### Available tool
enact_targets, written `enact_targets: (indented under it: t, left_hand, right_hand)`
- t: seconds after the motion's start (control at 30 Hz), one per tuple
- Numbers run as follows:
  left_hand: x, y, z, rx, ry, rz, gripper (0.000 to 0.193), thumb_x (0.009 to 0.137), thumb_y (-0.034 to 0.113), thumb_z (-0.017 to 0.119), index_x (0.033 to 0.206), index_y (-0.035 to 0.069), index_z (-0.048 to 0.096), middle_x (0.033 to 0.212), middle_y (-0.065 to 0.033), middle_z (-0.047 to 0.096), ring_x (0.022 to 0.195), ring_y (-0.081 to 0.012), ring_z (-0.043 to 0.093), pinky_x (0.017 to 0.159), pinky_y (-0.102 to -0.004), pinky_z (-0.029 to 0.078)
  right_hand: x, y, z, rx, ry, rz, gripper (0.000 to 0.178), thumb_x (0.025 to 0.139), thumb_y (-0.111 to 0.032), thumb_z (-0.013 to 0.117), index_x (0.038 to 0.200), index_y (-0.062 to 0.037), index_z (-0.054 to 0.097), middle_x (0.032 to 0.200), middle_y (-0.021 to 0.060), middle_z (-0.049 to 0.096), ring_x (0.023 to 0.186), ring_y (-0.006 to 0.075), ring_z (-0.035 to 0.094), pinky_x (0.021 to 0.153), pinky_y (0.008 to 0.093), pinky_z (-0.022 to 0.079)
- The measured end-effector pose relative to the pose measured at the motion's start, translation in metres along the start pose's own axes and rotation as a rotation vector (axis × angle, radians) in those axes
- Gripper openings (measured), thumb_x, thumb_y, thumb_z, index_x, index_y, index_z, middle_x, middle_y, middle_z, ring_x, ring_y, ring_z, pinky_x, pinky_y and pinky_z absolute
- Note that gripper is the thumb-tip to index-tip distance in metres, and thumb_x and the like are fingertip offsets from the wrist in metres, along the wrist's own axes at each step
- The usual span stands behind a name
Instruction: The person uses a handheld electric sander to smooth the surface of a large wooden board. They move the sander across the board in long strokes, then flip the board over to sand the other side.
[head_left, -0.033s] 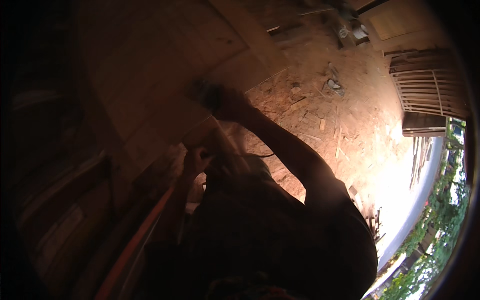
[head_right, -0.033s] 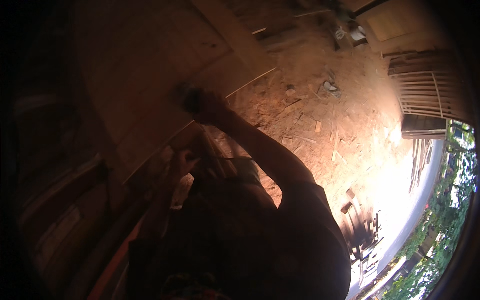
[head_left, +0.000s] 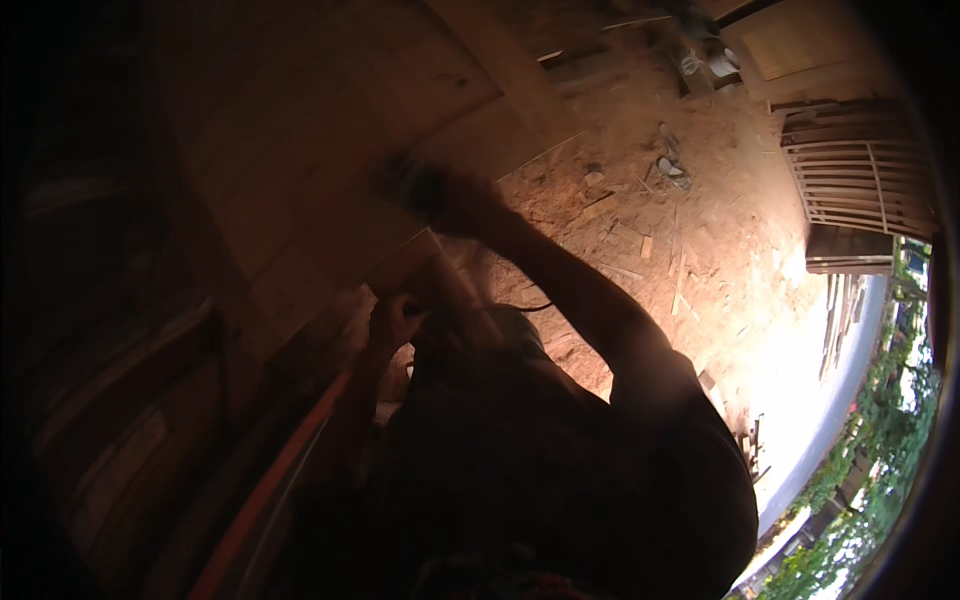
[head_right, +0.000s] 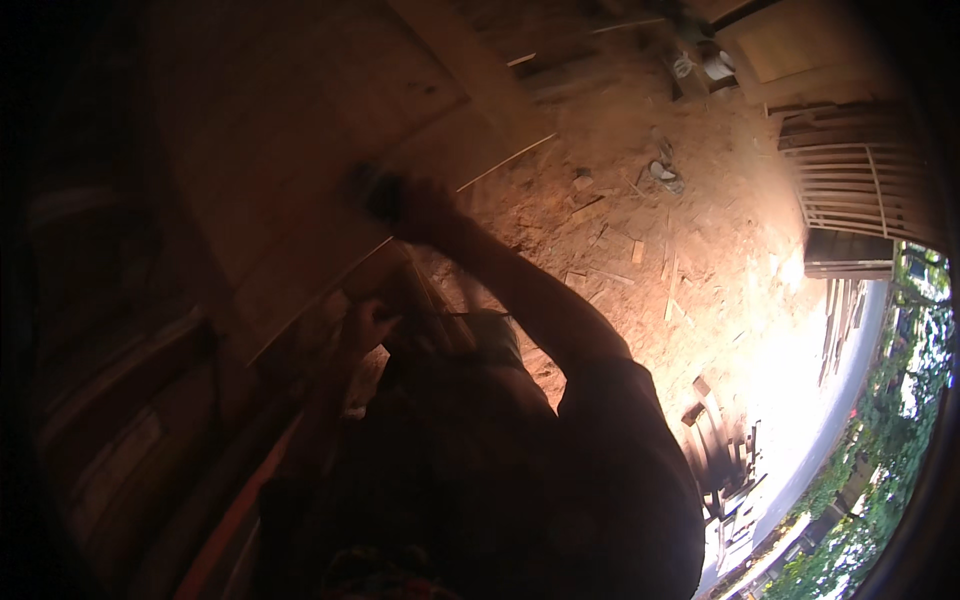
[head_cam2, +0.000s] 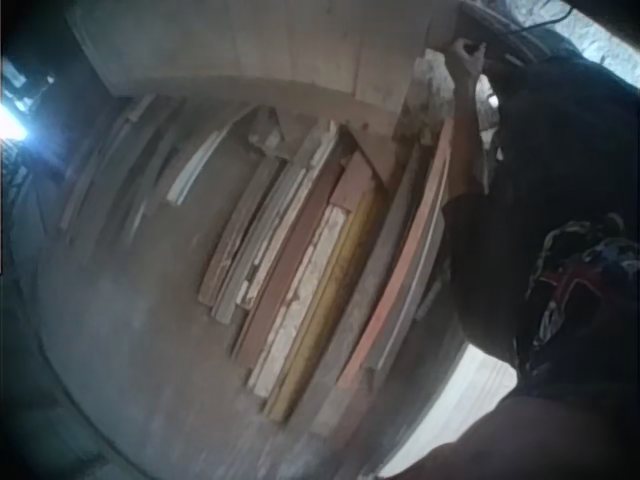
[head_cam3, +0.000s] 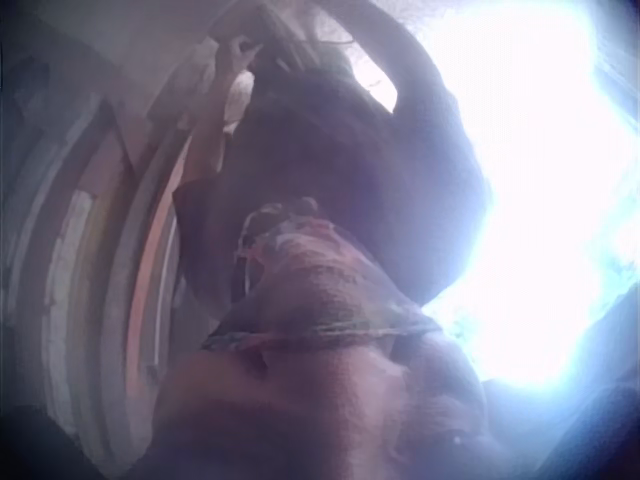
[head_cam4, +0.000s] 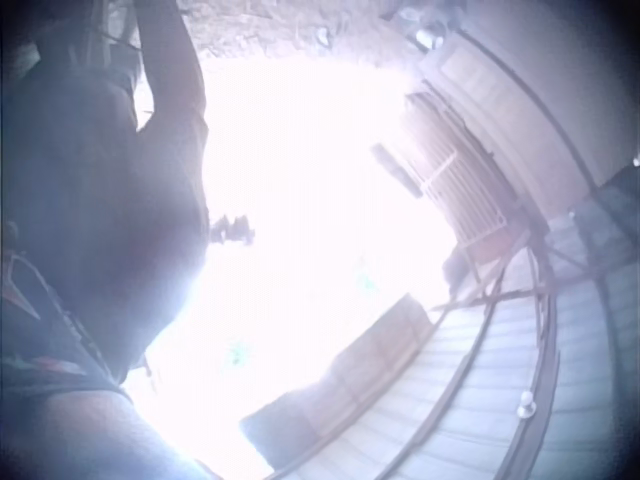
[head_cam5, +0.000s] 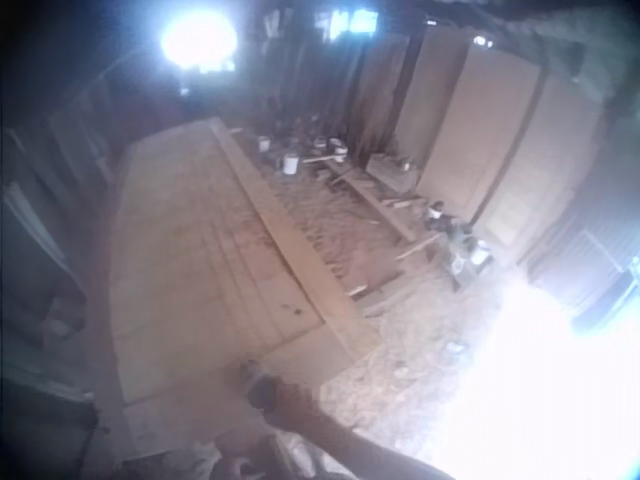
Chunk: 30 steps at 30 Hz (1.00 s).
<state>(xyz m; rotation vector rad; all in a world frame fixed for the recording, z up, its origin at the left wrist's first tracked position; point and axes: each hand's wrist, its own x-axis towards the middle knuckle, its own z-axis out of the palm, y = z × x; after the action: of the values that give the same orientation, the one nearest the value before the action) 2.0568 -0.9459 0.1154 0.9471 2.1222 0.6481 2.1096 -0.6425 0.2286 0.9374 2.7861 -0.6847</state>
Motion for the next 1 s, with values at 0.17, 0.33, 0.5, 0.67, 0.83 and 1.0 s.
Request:
enact_targets:
  t: [0.17, 0.33, 0.5, 0.67, 0.83, 1.0]
  left_hand:
    - [-0.017, 0.003, 0.011, -0.151, 0.159, 0.019, 0.043, 0.08, 0.043, 0.087, 0.105, 0.01, 0.074, 0.096, -0.0135, 0.075, 0.092, -0.0307, 0.074, 0.081, -0.0423, 0.059]
    - [-0.001, 0.045, -0.001, -0.067, 0.129, -0.109, 0.043, 0.083, 0.048, 0.082, 0.101, 0.009, 0.075, 0.097, -0.0141, 0.075, 0.094, -0.0347, 0.073, 0.081, -0.0442, 0.058]
    - [-0.077, 0.064, -0.01, -0.329, 0.3, -0.375, 0.045, 0.087, 0.049, 0.077, 0.106, 0.008, 0.074, 0.093, -0.0176, 0.076, 0.092, -0.0343, 0.074, 0.081, -0.046, 0.057]
    - [-0.151, 0.031, 0.032, -0.491, 0.311, -0.531, 0.046, 0.087, 0.042, 0.074, 0.119, 0.01, 0.073, 0.103, -0.0192, 0.075, 0.102, -0.0345, 0.073, 0.091, -0.0461, 0.055]
    - [-0.189, -0.067, 0.135, -0.512, 0.408, -0.433, 0.048, 0.084, 0.039, 0.071, 0.12, 0.008, 0.073, 0.115, -0.0178, 0.075, 0.109, -0.0339, 0.071, 0.097, -0.0438, 0.055]
    - [-0.197, -0.062, 0.099, -0.546, 0.341, -0.271, 0.038, 0.083, 0.035, 0.074, 0.108, 0.007, 0.076, 0.106, -0.0161, 0.076, 0.104, -0.0313, 0.073, 0.094, -0.041, 0.056]
  right_hand:
    - [0.015, 0.082, -0.07, 0.175, 0.001, 0.005, 0.043, 0.093, -0.027, 0.067, 0.131, -0.0058, 0.065, 0.124, 0.0177, 0.071, 0.115, 0.0346, 0.068, 0.098, 0.049, 0.055]
    - [-0.003, 0.235, -0.098, 0.495, 0.07, 0.311, 0.024, 0.091, -0.028, 0.08, 0.09, -0.0049, 0.076, 0.071, 0.0, 0.064, 0.063, 0.0111, 0.057, 0.06, 0.032, 0.047]
    - [-0.052, 0.185, -0.098, 1.229, 0.023, 0.453, 0.034, 0.095, -0.029, 0.077, 0.113, -0.0007, 0.07, 0.09, 0.0106, 0.072, 0.079, 0.0223, 0.071, 0.076, 0.0358, 0.059]
    - [-0.086, 0.106, -0.076, 1.315, 0.002, 0.312, 0.029, 0.092, -0.019, 0.078, 0.111, 0.0003, 0.067, 0.087, 0.0108, 0.069, 0.085, 0.0277, 0.074, 0.075, 0.0394, 0.062]
    - [-0.097, 0.038, -0.049, 1.251, -0.077, 0.249, 0.036, 0.09, -0.021, 0.08, 0.114, -0.0004, 0.065, 0.082, 0.0076, 0.067, 0.068, 0.0184, 0.068, 0.064, 0.0323, 0.058]
    - [-0.125, -0.003, -0.043, 1.241, -0.047, 0.229, 0.033, 0.089, -0.026, 0.082, 0.105, -0.0017, 0.066, 0.08, 0.0077, 0.067, 0.067, 0.0185, 0.067, 0.063, 0.032, 0.057]
